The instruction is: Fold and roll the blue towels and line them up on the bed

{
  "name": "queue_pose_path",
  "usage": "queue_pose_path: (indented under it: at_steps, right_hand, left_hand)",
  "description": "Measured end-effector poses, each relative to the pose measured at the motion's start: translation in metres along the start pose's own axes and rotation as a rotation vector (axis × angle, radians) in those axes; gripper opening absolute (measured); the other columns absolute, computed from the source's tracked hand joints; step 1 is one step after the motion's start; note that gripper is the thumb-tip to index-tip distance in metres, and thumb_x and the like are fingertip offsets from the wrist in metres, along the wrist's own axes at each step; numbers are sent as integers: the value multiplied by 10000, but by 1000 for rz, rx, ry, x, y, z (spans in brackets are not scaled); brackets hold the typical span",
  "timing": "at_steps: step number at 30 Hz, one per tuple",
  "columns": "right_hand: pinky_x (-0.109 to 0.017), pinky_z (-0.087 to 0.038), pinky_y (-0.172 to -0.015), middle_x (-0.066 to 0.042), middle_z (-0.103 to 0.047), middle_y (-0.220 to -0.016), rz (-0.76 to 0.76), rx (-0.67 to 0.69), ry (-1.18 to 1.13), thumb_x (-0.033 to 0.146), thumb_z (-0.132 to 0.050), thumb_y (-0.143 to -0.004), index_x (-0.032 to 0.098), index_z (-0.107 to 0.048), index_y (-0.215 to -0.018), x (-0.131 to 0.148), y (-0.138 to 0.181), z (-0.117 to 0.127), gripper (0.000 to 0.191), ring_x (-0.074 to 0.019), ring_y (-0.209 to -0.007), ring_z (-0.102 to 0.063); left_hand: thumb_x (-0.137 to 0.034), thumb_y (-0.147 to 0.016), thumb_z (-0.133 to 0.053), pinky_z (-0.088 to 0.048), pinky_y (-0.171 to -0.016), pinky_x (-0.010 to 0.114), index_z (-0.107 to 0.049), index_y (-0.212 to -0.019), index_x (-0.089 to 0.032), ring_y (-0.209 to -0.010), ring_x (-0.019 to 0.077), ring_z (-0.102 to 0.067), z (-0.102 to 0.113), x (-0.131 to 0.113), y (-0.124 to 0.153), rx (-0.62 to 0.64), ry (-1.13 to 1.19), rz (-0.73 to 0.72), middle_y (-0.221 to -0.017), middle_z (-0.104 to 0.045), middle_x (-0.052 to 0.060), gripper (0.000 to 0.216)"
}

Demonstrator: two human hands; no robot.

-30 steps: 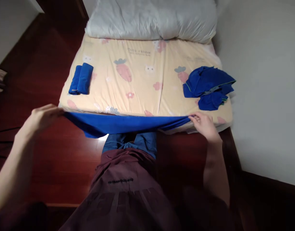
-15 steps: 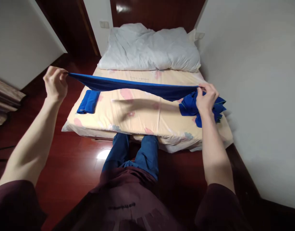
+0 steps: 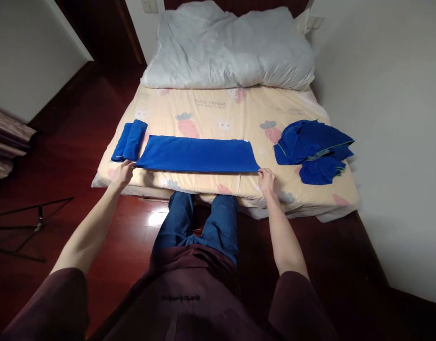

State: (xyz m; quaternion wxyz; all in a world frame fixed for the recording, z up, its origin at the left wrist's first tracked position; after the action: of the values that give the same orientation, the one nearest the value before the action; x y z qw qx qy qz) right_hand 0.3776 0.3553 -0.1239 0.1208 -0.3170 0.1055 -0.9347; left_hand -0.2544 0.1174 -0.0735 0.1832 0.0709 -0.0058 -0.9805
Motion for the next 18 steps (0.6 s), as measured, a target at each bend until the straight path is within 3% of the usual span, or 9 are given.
queue_pose_path:
  at_steps: [3, 6, 18]
  right_hand:
    - [-461, -570, -900, -160, -702, -962, -75, 54, 14, 176, -558, -808, 152, -701, -864, -18, 19, -21, 156, -267, -851, -646]
    - [-464, -555, -935, -173, -694, -982, -99, 79, 56, 166, -549, -814, 144, -701, -881, -31, 32, -26, 168, -274, -866, -644]
    - [-467, -502, -1009, -188, -686, -1013, -113, 101, 135, 153, -507, -825, 148, -692, -896, -25, 66, -13, 198, -304, -953, -625]
  left_hand:
    - [-215, -964, -402, -487, -841, 323, -721, -1117, -138, -1036, 254, -624, -27, 6, 9, 96, -13, 38, -1241, -644, 138, 362]
    - [-249, -970, -435, -495, -849, 328, -731, -1139, -140, -1068, 273, -630, -40, 9, 17, 125, -4, 77, -1217, -650, 151, 357]
    - [-263, -993, -396, -491, -883, 393, -722, -1156, -183, -1154, 314, -596, -43, 0, 36, 149, -127, 91, -1210, -677, 166, 373]
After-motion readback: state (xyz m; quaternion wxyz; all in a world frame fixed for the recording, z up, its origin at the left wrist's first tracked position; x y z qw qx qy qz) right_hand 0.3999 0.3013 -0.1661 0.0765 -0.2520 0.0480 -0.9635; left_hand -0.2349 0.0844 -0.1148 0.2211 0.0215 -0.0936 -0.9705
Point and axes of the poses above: each hand's wrist, its own y-axis away from the middle knuckle, its own z-axis out of the back of the hand, x = y × z, the point moved 4 cm from there along -y, towards the middle knuckle
